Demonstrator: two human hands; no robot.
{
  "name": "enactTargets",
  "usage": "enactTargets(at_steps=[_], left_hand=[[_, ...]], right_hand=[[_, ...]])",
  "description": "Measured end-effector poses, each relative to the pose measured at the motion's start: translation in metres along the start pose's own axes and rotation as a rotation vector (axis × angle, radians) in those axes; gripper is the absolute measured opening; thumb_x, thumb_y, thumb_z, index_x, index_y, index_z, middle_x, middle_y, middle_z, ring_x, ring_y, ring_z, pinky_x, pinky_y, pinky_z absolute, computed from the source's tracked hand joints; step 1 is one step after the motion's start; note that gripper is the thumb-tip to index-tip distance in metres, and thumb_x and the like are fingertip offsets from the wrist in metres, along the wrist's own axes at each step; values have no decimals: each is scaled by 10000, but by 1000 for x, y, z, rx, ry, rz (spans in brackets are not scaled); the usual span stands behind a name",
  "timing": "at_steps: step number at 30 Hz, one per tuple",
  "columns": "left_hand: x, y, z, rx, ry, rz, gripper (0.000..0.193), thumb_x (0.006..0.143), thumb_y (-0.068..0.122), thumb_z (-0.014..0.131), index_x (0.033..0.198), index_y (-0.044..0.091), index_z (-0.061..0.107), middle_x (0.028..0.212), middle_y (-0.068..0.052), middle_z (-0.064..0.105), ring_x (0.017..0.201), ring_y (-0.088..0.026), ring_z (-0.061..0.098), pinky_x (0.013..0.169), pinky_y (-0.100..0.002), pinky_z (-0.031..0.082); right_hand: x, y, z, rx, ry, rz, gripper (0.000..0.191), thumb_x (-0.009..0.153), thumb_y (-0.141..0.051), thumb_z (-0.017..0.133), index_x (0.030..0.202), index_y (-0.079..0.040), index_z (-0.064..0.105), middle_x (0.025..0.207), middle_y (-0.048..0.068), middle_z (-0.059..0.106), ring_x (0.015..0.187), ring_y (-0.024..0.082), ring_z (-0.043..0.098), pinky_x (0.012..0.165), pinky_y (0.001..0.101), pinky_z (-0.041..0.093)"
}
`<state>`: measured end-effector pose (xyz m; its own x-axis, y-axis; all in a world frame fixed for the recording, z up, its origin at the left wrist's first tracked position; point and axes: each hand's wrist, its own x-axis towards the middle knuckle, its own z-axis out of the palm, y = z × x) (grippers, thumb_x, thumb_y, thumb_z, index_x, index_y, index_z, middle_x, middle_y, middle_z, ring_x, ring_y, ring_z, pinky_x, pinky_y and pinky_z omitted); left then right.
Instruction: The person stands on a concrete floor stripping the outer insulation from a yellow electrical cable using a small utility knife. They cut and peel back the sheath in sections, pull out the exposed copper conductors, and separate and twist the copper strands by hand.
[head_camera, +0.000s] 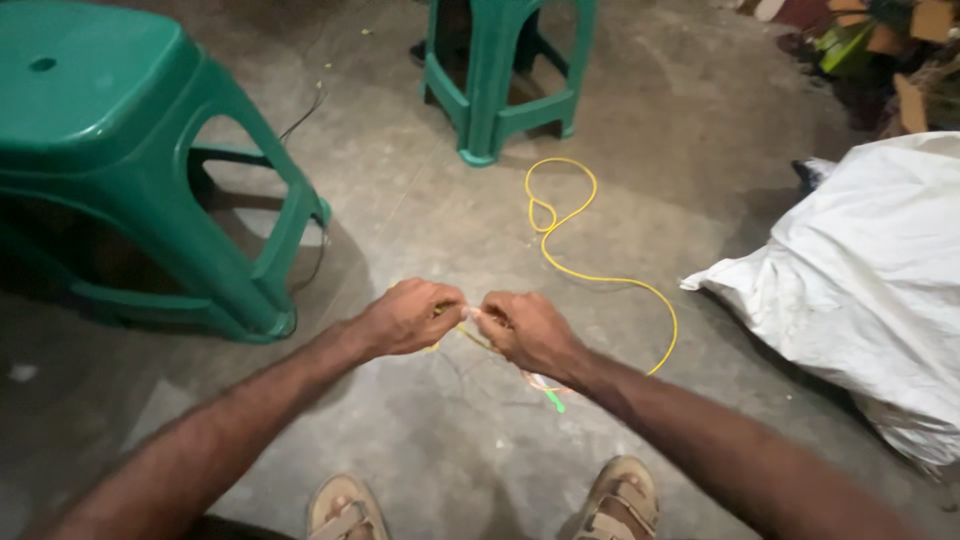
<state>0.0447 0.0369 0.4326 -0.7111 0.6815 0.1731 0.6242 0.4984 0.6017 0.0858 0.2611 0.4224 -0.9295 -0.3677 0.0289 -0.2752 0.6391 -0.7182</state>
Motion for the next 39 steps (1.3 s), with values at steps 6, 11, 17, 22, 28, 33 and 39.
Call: enactTargets(at_steps=[6,11,17,22,28,33,39], left_hand=[[0,-7,1,249,55,224,154,924,229,636,976,120,732,823,-68,724,841,-286,671,781,-446,445],[-1,-15,2,294,41,248,142,944,222,630,1003,139,728,876,-30,727,874,-254,644,827,-405,422],[6,-20,4,193,37,263,205,958,265,653,1017,82,724,952,-91,746,924,-310,675,842,-450,482],[3,-38,6,129,11,190,205,953,211,648,1086,76,728,942,-134,741,915,-359,678,808,-481,516],[11,-63,4,118,33,232,153,865,100,673,995,99,754,902,-110,745,903,-337,698,816,-457,541],[26,-69,-11,118,108,191,138,865,92,680,982,100,753,924,-99,753,925,-326,703,818,-438,550],[29,-79,-7,112,112,210,104,896,138,694,975,115,756,918,-107,751,936,-337,696,818,-449,543]], right_hand=[[3,-5,-13,923,-316,512,274,990,-225,568,1045,-14,733,776,84,720,542,108,652,423,235,421],[3,-2,-10,1005,-313,486,231,1012,-238,584,1029,-35,693,737,40,665,516,95,594,364,211,330],[1,9,0,802,-212,445,225,1015,-247,638,984,-26,659,778,6,626,599,87,599,446,246,387],[4,28,-6,610,-100,150,278,1020,-303,565,974,-57,686,791,-28,649,700,60,620,617,242,511],[1,18,-16,408,-202,110,305,1024,-313,559,943,-47,684,727,-16,569,670,74,515,595,276,433],[13,-7,-34,303,-157,60,307,1016,-315,545,920,-57,681,697,-29,549,654,69,502,606,279,439],[15,-12,-38,220,-175,93,307,1014,-317,574,909,-53,688,667,-12,529,631,88,467,570,300,400]])
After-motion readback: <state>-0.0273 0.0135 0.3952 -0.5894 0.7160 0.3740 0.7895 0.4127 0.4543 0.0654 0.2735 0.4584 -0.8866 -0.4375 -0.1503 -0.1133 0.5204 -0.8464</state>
